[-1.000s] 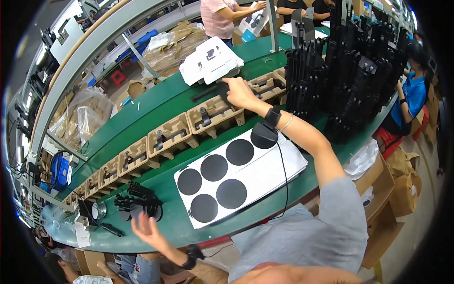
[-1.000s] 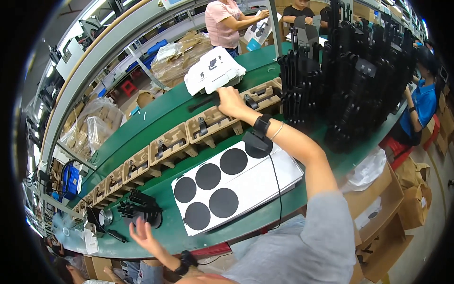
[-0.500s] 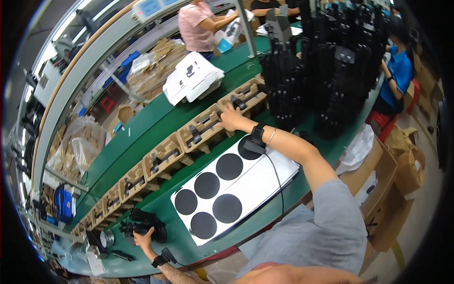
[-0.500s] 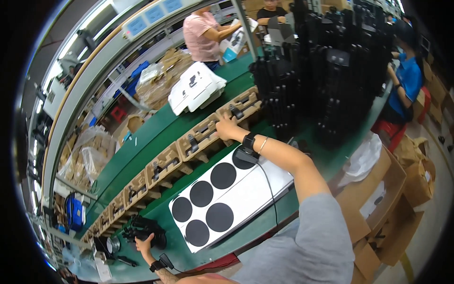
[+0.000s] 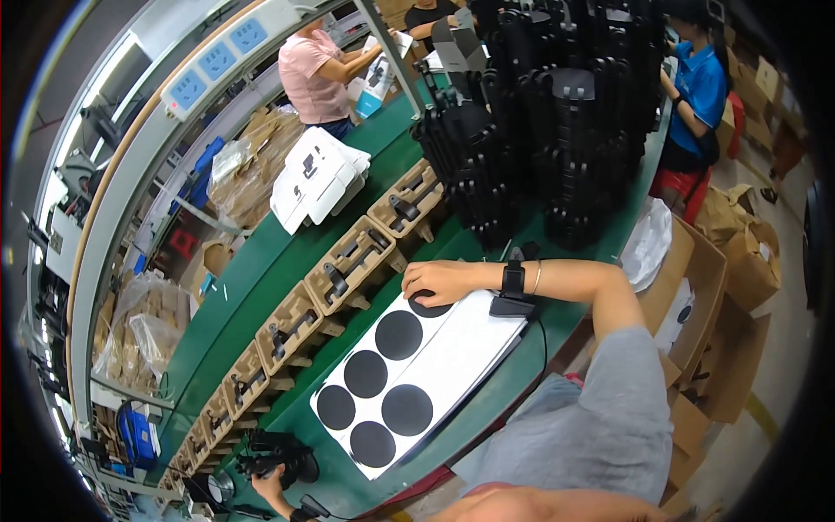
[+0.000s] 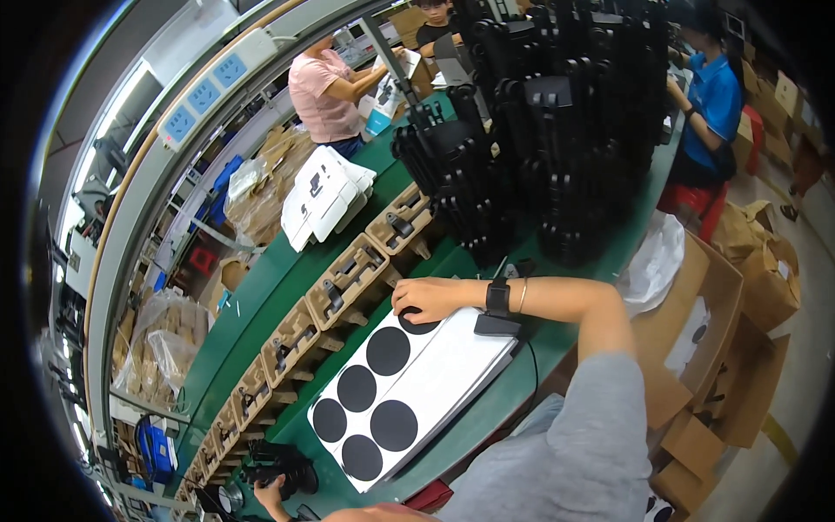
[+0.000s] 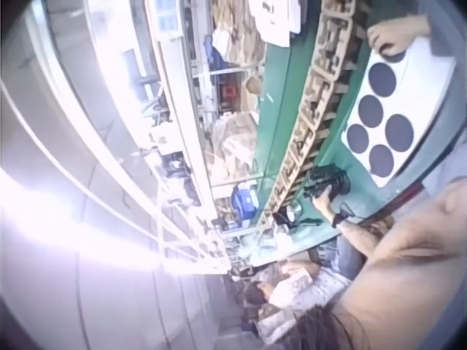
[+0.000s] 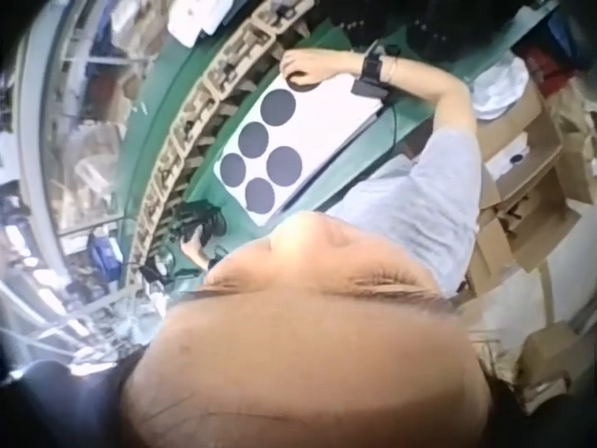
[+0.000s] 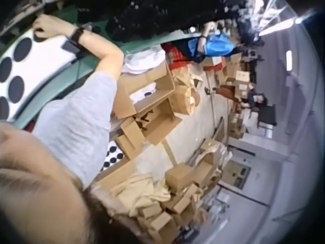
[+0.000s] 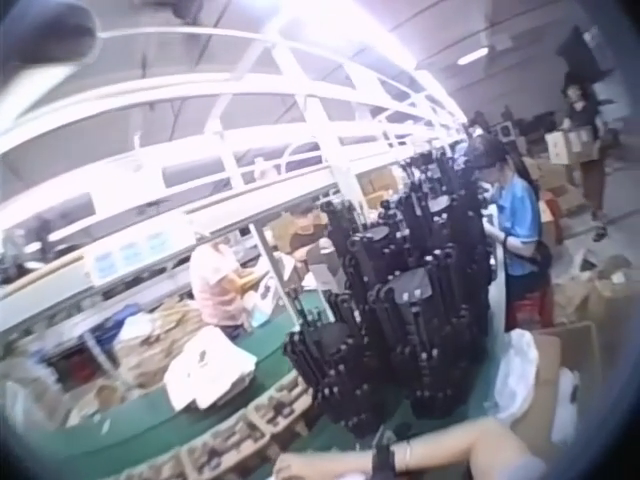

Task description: The person peels a circular pad from a sheet, presses it onto the base of a black stand, and places the stand into a cardboard tray.

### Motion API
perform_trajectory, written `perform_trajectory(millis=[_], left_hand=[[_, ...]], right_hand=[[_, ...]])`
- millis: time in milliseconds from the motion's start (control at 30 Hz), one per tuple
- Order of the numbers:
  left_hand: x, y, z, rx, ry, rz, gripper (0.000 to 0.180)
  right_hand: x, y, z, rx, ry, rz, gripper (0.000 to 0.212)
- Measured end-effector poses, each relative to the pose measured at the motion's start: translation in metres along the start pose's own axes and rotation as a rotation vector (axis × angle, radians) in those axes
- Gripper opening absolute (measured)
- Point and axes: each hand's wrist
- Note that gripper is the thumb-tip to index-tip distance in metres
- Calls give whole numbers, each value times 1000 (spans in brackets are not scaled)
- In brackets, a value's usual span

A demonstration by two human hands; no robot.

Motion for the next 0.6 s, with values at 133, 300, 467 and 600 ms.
perform_trajectory(millis=[133, 300, 467, 600], left_hand=[[-4, 24, -22, 132, -73, 175, 68], [-23, -28, 25, -1191, -67, -109, 81], [-121, -99, 247, -1461, 150, -269, 83], [-183, -123, 379, -1514, 225, -104, 81]], right_hand=[[-5, -3, 6, 36, 8, 32, 18], [8, -24, 10, 57, 153, 47, 20], [-6, -25, 4, 109, 63, 98, 18], [7, -31, -11, 211, 70, 117, 16]])
Point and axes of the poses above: each hand's wrist, its own x-axis towards the middle knuckle, its own y-axis out of the back of the hand, z = x × y, and after that the axes turned 10 degrees about -y, right-handed
